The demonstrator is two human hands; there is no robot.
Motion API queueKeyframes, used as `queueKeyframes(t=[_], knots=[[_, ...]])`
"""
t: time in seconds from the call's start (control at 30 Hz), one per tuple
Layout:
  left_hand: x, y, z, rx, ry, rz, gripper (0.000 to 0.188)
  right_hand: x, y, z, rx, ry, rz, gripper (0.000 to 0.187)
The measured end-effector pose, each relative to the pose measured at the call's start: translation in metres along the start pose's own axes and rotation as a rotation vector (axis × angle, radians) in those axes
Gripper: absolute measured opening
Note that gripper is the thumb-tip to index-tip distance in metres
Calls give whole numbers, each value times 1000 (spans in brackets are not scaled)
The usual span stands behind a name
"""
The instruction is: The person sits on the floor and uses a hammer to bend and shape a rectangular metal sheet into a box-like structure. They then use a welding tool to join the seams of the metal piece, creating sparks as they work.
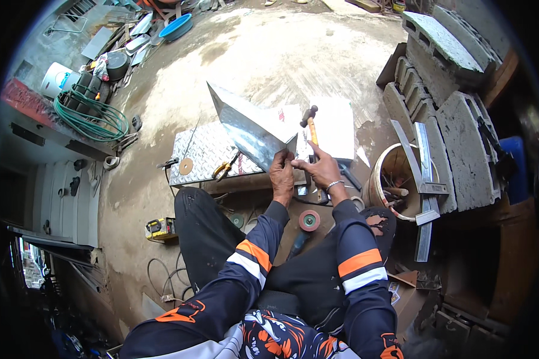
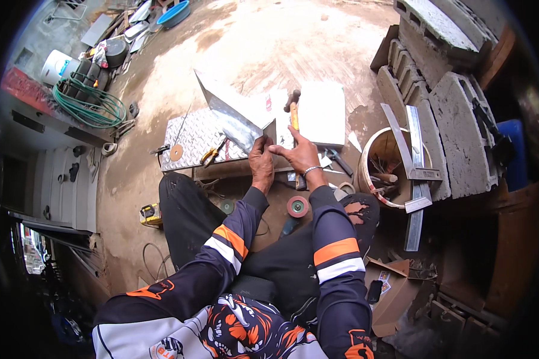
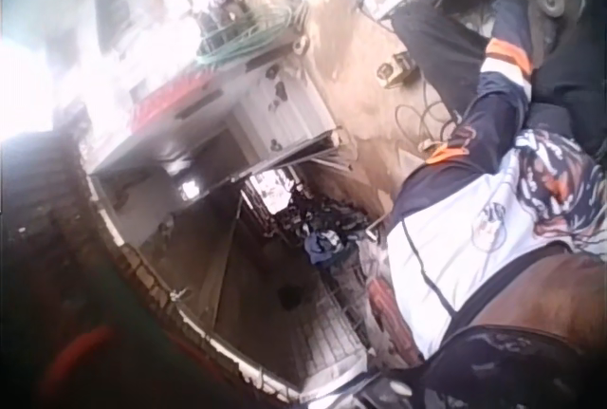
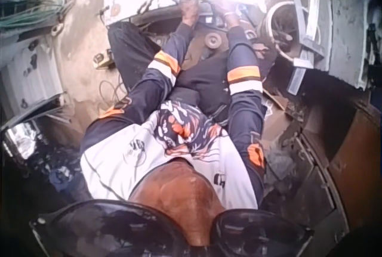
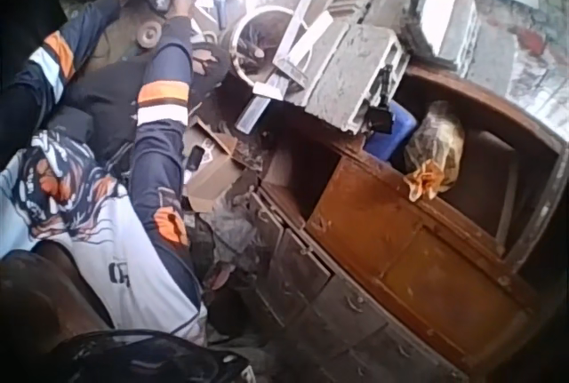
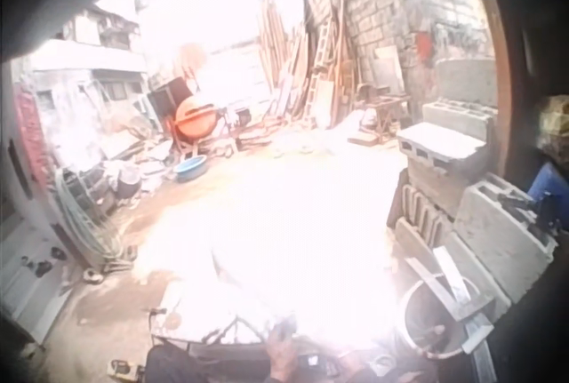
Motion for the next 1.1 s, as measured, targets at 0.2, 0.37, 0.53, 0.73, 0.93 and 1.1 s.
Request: queueKeyframes(t=[0.2, 0.37, 0.53, 0.73, 0.93, 1.1], knots=[[12, 4, 1, -138, -19, -136, 21, -24, -38, -9, 1, 109, -42, 78], [59, 26, -12, -541, -259, -879, 30, -28, -40, -7, 4, 117, 24, 63], [204, 16, -66, -335, -753, -1236, 83, -35, -27, -17, 29, 169, 121, 58], [154, -8, -105, -926, -721, -1495, 95, -31, -30, -20, -63, 184, 200, 62], [143, -5, -96, -689, -1023, -1464, 51, -9, -39, -17, -77, 109, 130, 62], [143, -8, -94, -574, -1150, -1416, 19, -9, -39, -26, -56, 120, 152, 73]])
Point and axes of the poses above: each hand's wrist, its own z-axis away from the middle knuckle, its own y-axis out of the back of the hand, x = y × z, the point moved 8 cm from there along -z, towards the middle knuckle, and after that the axes turned 6 degrees about x, right-handed, at the moved point
